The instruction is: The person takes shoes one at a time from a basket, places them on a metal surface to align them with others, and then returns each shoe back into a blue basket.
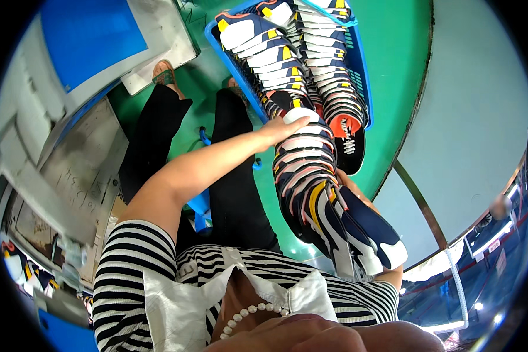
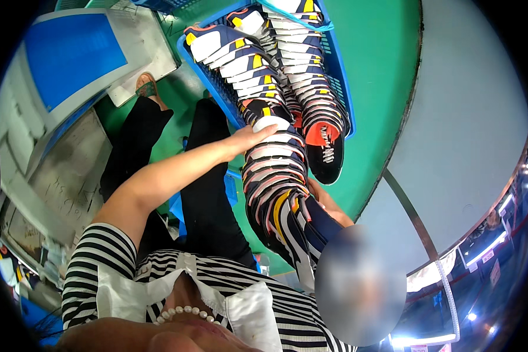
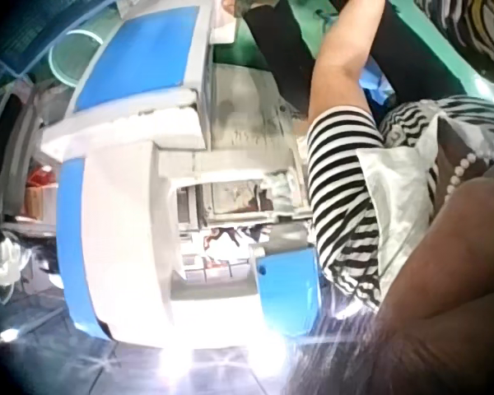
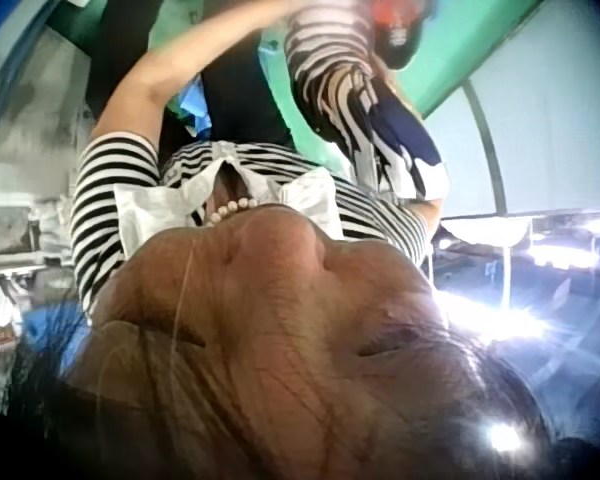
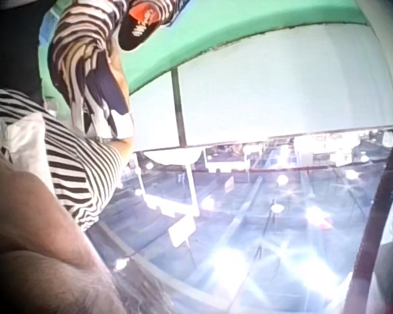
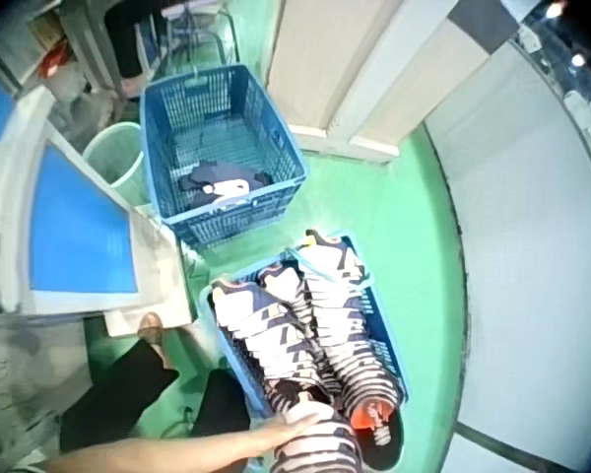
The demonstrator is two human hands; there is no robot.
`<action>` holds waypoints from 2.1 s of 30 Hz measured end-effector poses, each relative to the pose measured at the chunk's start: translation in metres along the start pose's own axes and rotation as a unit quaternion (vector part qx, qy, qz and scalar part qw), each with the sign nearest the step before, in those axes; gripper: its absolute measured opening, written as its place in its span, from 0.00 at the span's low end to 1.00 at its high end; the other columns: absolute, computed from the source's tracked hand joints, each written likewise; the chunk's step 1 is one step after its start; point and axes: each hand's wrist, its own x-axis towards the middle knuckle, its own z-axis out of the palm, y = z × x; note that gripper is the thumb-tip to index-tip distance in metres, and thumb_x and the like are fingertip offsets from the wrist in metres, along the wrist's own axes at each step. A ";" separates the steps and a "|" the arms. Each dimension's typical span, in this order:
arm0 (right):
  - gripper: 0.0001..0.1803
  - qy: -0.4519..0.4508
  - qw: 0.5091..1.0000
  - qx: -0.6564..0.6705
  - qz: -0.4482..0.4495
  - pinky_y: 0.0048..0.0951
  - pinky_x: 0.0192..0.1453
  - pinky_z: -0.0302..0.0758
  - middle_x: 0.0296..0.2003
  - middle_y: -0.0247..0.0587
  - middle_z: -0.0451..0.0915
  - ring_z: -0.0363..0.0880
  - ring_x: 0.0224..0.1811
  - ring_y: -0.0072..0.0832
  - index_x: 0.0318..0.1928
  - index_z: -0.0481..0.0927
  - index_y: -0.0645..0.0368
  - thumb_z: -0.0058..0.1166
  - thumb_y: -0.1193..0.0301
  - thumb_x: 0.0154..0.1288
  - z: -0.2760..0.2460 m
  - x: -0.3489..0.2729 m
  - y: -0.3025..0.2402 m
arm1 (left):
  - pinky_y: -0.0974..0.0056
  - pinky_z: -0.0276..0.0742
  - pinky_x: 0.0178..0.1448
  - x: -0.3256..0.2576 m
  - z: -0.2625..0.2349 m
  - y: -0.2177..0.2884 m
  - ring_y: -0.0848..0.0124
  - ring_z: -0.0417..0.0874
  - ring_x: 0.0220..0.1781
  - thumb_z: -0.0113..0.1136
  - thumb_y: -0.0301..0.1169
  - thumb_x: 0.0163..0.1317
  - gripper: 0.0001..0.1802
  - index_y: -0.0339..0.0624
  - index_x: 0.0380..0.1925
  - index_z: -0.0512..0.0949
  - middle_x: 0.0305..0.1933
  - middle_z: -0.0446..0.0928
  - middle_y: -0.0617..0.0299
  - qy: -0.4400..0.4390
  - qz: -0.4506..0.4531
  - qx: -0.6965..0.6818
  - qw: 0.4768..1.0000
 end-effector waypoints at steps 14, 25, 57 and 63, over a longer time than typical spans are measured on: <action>0.40 -0.115 0.949 -0.067 -0.285 0.45 0.59 0.67 0.61 0.52 0.63 0.63 0.62 0.45 0.64 0.57 0.56 0.59 0.54 0.55 0.190 -0.069 -0.005 | 0.59 0.81 0.42 -0.328 -0.048 -0.014 0.50 0.82 0.46 0.38 0.70 0.56 0.49 0.33 0.58 0.66 0.50 0.76 0.40 0.347 0.053 0.274 0.895; 0.32 -0.051 0.781 -0.464 -0.415 0.51 0.53 0.70 0.60 0.49 0.64 0.65 0.58 0.48 0.63 0.60 0.48 0.53 0.57 0.59 0.329 -0.068 0.049 | 0.59 0.76 0.51 -0.467 0.016 -0.053 0.59 0.80 0.48 0.48 0.50 0.66 0.29 0.36 0.55 0.71 0.47 0.77 0.47 0.350 0.504 0.397 0.682; 0.20 0.027 0.731 -0.406 -0.548 0.33 0.47 0.71 0.40 0.46 0.75 0.75 0.40 0.35 0.52 0.71 0.62 0.52 0.64 0.65 0.391 -0.098 0.023 | 0.73 0.66 0.42 -0.518 0.062 -0.221 0.78 0.70 0.38 0.56 0.26 0.49 0.26 0.36 0.51 0.69 0.37 0.71 0.64 0.192 0.330 0.061 0.922; 0.14 -0.058 0.751 -0.325 -0.571 0.25 0.41 0.70 0.31 0.42 0.77 0.74 0.33 0.25 0.47 0.73 0.63 0.46 0.65 0.70 0.450 -0.071 -0.019 | 0.64 0.76 0.51 -0.540 0.028 -0.189 0.66 0.80 0.49 0.54 0.43 0.63 0.24 0.38 0.53 0.71 0.51 0.78 0.55 0.148 0.460 -0.355 0.800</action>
